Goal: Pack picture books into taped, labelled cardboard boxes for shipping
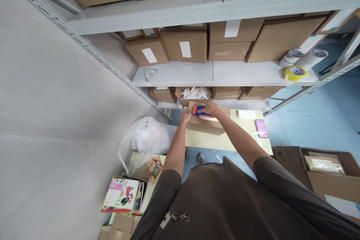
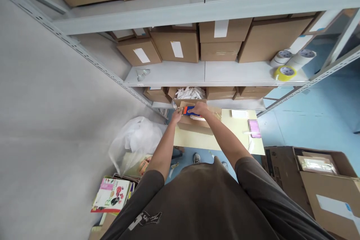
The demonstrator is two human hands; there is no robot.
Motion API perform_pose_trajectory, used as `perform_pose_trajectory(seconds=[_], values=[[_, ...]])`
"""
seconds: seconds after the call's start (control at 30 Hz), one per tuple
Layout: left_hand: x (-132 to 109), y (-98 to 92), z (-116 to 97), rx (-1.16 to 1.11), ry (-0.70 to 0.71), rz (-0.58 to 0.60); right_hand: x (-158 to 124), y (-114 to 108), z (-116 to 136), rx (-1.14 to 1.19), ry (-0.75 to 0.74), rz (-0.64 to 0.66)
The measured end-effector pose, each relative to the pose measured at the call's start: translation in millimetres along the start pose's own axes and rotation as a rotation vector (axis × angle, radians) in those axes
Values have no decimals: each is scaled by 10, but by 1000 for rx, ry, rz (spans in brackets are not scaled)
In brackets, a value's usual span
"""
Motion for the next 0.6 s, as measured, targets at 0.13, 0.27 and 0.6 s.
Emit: perform_pose_trajectory(seconds=[0.13,0.27,0.6], values=[[-80,280,66,-17,-109,38,26,97,-77,-23,48,31],[-107,512,-73,-30,-85,49,-49,60,-421,-9,63,53],[-45,879,-336,5,-52,41,-1213,-187,-3532,-55,252,7]])
Point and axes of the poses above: each hand's wrist, its own x-axis towards the middle knuckle, its own y-axis out of the palm, z = x × y, the point moved 7 cm from there along x, towards the middle knuckle, and after that the axes turned 9 degrees about z, right-handed, at the moved point
